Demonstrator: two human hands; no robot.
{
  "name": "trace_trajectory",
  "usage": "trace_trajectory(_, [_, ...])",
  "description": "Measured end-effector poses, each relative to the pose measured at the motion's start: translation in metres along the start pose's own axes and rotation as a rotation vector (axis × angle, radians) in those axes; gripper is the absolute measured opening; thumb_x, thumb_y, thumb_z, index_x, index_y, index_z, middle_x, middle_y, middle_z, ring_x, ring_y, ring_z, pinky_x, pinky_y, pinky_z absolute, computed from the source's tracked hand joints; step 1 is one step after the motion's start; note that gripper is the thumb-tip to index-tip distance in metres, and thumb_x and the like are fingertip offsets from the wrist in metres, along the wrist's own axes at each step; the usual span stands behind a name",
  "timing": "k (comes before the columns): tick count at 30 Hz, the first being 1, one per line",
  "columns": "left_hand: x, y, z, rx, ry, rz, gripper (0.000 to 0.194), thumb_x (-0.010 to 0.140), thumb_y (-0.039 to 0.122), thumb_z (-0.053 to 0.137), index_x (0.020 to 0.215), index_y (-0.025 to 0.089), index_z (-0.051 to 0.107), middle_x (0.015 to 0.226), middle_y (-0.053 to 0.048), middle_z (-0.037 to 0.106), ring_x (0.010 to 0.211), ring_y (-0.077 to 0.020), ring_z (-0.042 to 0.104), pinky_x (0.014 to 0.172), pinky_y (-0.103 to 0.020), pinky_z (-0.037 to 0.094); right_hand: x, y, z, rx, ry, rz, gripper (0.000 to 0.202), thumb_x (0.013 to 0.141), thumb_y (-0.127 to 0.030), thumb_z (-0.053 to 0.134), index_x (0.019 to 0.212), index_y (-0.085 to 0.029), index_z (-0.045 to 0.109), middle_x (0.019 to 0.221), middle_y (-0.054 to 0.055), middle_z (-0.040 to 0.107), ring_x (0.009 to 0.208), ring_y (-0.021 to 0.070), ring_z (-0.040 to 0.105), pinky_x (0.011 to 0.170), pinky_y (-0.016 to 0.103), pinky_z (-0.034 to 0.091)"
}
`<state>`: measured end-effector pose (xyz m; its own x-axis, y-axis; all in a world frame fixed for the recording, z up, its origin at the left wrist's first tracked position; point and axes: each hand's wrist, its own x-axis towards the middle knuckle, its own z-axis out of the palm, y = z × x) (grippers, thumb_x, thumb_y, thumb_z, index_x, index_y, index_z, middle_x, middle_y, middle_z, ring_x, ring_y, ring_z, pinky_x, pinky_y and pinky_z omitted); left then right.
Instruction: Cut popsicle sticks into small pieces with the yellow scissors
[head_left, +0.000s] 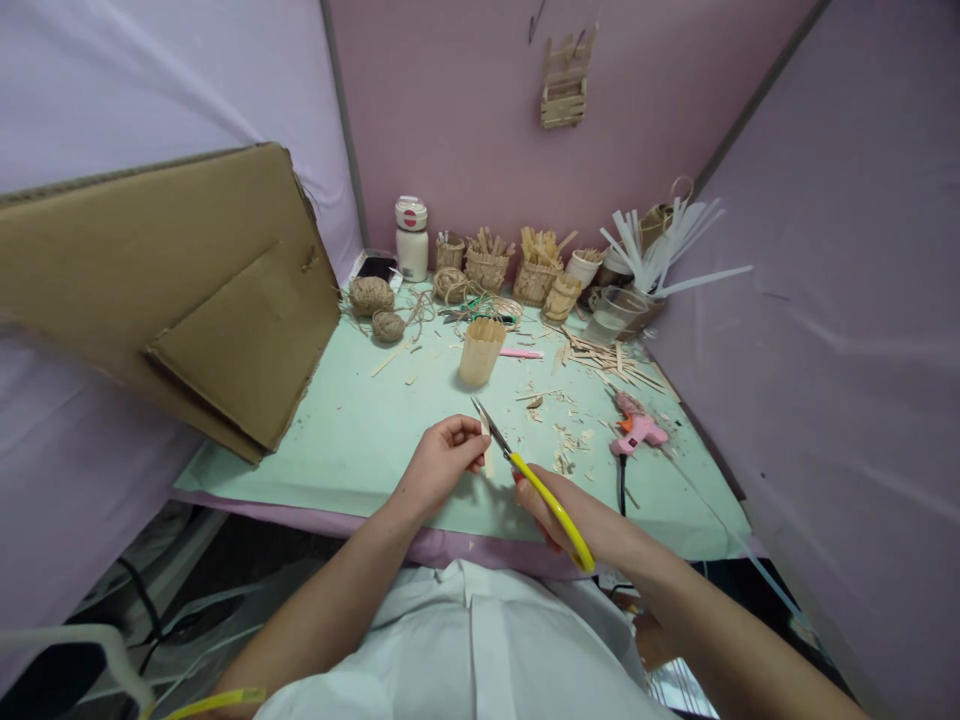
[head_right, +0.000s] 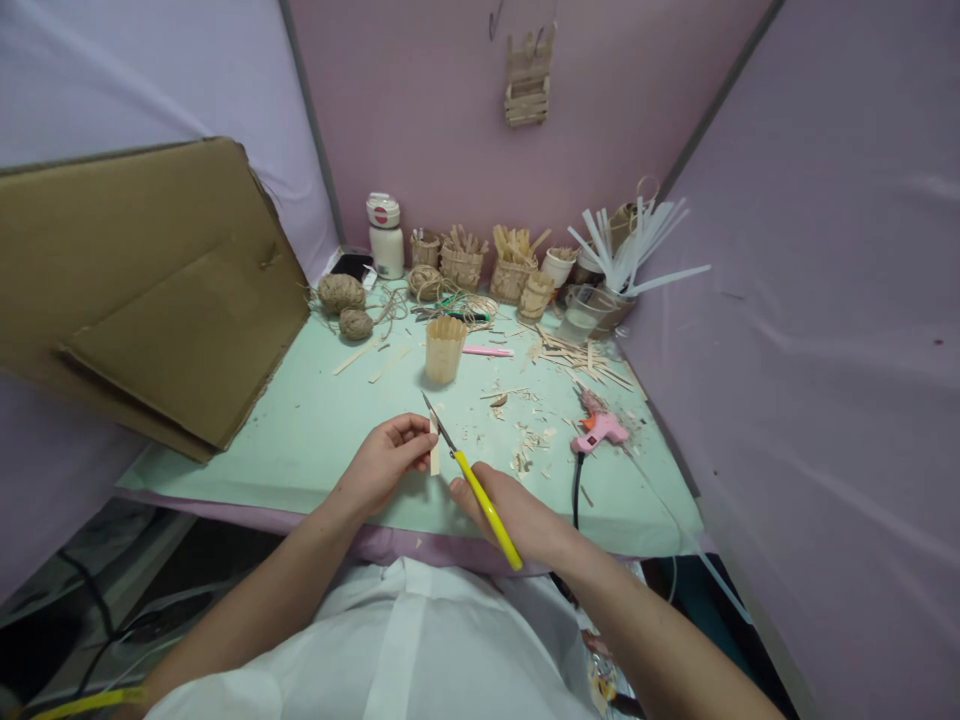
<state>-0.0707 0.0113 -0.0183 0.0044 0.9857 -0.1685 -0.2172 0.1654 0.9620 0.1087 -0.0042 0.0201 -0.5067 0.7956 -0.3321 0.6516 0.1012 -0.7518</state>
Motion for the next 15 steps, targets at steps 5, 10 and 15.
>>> trace_trajectory(5, [-0.0003, 0.0011, 0.0007, -0.006, 0.004, -0.006, 0.021, 0.066, 0.032, 0.072, 0.073, 0.016, 0.061, 0.057, 0.004, 0.055, 0.052, -0.0082, 0.05, 0.052, -0.02, 0.042, -0.0014, -0.0002, 0.0003, 0.012, 0.009, -0.007, 0.035, 0.094, -0.048, 0.043, 0.07, -0.022, 0.039, 0.053, -0.004, 0.045, 0.051, 0.0125, 0.041, 0.048, 0.024, 0.031])
trace_trajectory(10, [-0.0001, 0.0005, 0.001, -0.021, 0.003, -0.02, 0.021, 0.064, 0.032, 0.073, 0.073, 0.016, 0.061, 0.057, 0.004, 0.055, 0.052, -0.0082, 0.051, 0.052, -0.02, 0.042, -0.0008, 0.0021, 0.0006, 0.023, 0.006, 0.002, 0.037, 0.094, -0.05, 0.041, 0.07, -0.022, 0.039, 0.053, -0.005, 0.044, 0.049, 0.0119, 0.04, 0.046, 0.024, 0.031])
trace_trajectory(15, [-0.0003, -0.0002, 0.001, -0.047, 0.003, -0.054, 0.022, 0.064, 0.031, 0.073, 0.072, 0.016, 0.061, 0.056, 0.004, 0.054, 0.05, -0.0071, 0.049, 0.051, -0.02, 0.041, 0.0007, 0.0039, 0.0014, -0.004, 0.02, 0.008, 0.039, 0.093, -0.053, 0.041, 0.069, -0.022, 0.039, 0.053, -0.004, 0.043, 0.049, 0.0122, 0.039, 0.046, 0.024, 0.03])
